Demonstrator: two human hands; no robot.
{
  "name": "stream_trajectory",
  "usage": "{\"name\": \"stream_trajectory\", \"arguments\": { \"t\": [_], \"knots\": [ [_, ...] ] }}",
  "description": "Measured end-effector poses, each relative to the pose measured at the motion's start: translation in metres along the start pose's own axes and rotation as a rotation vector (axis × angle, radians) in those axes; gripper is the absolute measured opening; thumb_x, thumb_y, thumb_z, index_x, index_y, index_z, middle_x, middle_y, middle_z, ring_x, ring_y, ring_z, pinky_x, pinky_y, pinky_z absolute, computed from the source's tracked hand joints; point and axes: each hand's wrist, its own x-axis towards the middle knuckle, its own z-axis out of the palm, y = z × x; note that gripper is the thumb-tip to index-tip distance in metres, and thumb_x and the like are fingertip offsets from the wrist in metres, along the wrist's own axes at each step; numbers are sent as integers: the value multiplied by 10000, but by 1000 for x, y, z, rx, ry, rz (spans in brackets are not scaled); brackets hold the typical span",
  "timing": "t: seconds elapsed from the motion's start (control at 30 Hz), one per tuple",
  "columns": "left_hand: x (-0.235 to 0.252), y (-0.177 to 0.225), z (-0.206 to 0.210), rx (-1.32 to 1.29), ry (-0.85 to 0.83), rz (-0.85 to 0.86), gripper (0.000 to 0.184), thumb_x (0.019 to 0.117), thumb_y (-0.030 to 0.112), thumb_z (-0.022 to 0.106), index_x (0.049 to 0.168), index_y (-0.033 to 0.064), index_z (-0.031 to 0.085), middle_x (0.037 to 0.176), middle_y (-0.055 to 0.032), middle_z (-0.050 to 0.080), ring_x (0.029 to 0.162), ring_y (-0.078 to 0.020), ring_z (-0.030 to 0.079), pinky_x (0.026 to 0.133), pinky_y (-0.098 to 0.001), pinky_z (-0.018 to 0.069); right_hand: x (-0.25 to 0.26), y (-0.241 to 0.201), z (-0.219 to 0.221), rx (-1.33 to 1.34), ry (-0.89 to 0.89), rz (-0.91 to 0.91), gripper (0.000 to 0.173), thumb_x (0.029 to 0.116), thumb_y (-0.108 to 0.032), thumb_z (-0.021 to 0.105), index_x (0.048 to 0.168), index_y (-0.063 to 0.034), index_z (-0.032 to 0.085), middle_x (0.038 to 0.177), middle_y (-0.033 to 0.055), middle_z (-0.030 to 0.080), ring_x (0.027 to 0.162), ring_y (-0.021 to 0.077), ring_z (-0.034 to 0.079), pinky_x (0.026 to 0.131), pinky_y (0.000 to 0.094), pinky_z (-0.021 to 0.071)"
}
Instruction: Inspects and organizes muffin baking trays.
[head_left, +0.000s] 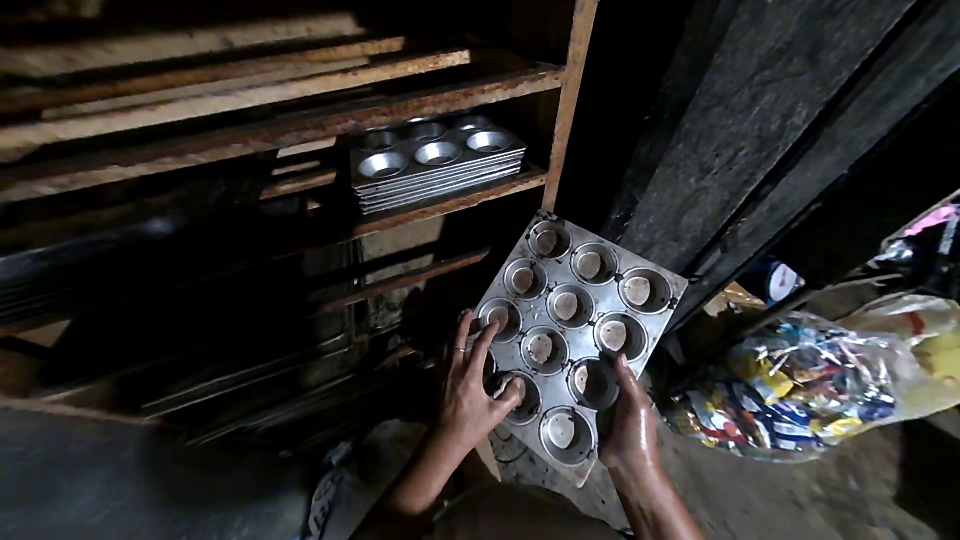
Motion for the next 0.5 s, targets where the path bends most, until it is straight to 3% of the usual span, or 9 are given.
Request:
{"name": "stream_trajectory", "arguments": {
  "t": [0.1, 0.17, 0.23, 0.3, 0.37, 0.4, 0.43, 0.5],
  "knots": [
    [2, -13, -15, -284, 71, 56, 518, 891, 295, 657, 1349, 56, 630, 1535, -235, 445, 1439, -313, 429, 1138, -450, 428, 0, -2, -2, -4, 1, -43, 376, 1108, -246, 346, 1003, -83, 668, 843, 1, 721, 785, 71, 705, 719, 250, 605],
    [3, -19, -27, -351, 128, 102, 307, 932, 227, 622, 1173, 61, 715, 1475, -207, 515, 1395, -247, 482, 1101, -359, 470, 0, -5, -4, -8, -19, -87, 375, 1103, -235, 337, 1005, -91, 669, 843, -11, 723, 781, 61, 703, 727, 242, 604],
    [-1, -24, -35, -418, 101, 164, 145, 961, 197, 632, 984, 99, 736, 1386, -127, 604, 1358, -192, 517, 1106, -327, 469, 0, -7, -6, -10, -52, -142, 400, 1093, -226, 328, 959, -103, 684, 813, -24, 724, 752, 49, 698, 706, 230, 600],
    [-6, -26, -40, -493, -20, 206, 198, 985, 293, 663, 906, 125, 735, 1344, -61, 644, 1362, -174, 516, 1136, -344, 446, 0, -9, -8, -34, -79, -184, 414, 1090, -228, 331, 930, -115, 695, 806, -35, 728, 748, 43, 700, 702, 229, 602],
    [-12, -23, -42, -513, -106, 220, 266, 975, 359, 683, 840, 131, 712, 1379, -57, 628, 1406, -189, 476, 1177, -372, 407, -2, -11, -8, -59, -91, -212, 398, 1082, -222, 356, 915, -125, 704, 816, -38, 741, 757, 39, 708, 706, 233, 608],
    [-14, -21, -41, -506, -117, 202, 206, 968, 338, 694, 908, 147, 743, 1448, -73, 573, 1435, -192, 440, 1188, -370, 394, -3, -12, -8, -63, -100, -220, 396, 1080, -215, 362, 910, -131, 709, 816, -38, 746, 757, 37, 712, 704, 233, 612],
    [-16, -18, -39, -473, -107, 168, 180, 951, 311, 714, 1070, 186, 766, 1533, -95, 486, 1471, -198, 390, 1199, -367, 382, -4, -13, -8, -69, -106, -229, 399, 1075, -206, 363, 896, -134, 712, 809, -37, 747, 750, 37, 713, 697, 232, 612],
    [-17, -14, -33, -368, -49, 83, 550, 875, 320, 773, 1380, 159, 626, 1626, -193, 319, 1513, -255, 316, 1202, -396, 363, -5, -12, -8, -83, -120, -242, 398, 1072, -196, 356, 886, -133, 701, 806, -34, 745, 750, 44, 714, 698, 236, 612]
  ]
}}
